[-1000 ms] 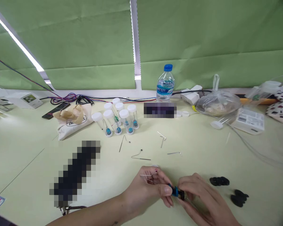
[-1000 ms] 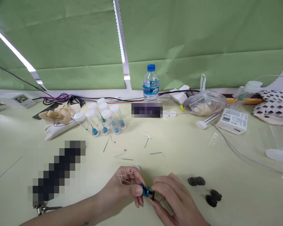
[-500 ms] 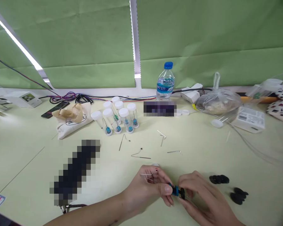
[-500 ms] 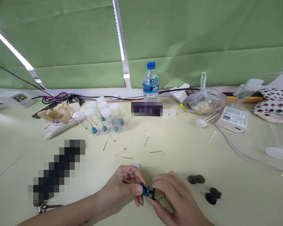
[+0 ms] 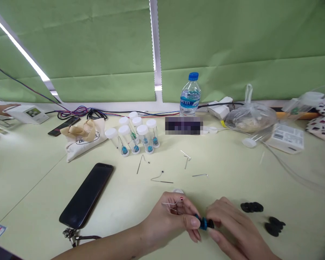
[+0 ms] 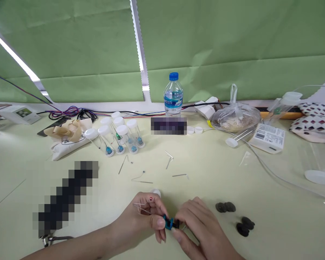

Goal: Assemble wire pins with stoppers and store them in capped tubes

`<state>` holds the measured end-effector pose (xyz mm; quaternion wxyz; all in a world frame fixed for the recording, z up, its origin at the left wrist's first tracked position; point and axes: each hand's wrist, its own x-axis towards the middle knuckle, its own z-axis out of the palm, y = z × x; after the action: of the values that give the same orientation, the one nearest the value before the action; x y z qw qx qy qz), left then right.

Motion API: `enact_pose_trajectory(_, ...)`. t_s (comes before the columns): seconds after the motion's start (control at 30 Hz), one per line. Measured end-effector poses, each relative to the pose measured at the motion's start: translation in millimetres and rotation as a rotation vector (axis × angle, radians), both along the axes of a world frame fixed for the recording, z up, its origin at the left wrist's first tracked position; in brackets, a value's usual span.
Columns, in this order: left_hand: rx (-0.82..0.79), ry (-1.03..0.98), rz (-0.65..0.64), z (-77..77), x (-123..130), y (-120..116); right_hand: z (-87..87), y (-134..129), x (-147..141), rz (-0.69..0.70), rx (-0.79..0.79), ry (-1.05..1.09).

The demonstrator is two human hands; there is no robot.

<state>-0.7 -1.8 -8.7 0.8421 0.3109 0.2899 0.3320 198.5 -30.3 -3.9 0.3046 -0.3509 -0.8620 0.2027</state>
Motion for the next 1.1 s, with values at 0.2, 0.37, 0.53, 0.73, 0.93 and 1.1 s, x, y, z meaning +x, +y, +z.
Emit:
enact_pose_trajectory(0.2, -0.004, -0.001, 0.018, -0.2, -0.4, 0.0, -6.7, -0.7, -0.6, -0.034, 0.045, -0.01)
enact_pose_trajectory(0.37, -0.005, -0.009, 0.037, -1.9, -0.4, -0.1, -4.1, 0.1, -1.0, -0.053, 0.078, -0.001)
enact_pose_trajectory(0.53, 0.003, -0.023, 0.022, -1.2, 1.0, -1.1, 4.6, 1.3, -2.3, -0.035, 0.031, 0.013)
enact_pose_trajectory(0.73, -0.012, -0.014, 0.054, 0.3, -0.6, 2.1, -6.1, -0.4, -1.6, -0.104, 0.091, 0.022)
enact_pose_trajectory(0.93, -0.01, -0.006, 0.044, 0.8, -1.0, 0.0, -2.5, -0.3, -0.4, -0.083, 0.042, 0.052)
enact_pose_trajectory(1.1, -0.008, -0.007, 0.017, 1.0, -0.2, -1.3, 4.4, 0.4, -3.6, -0.04, 0.01, 0.054)
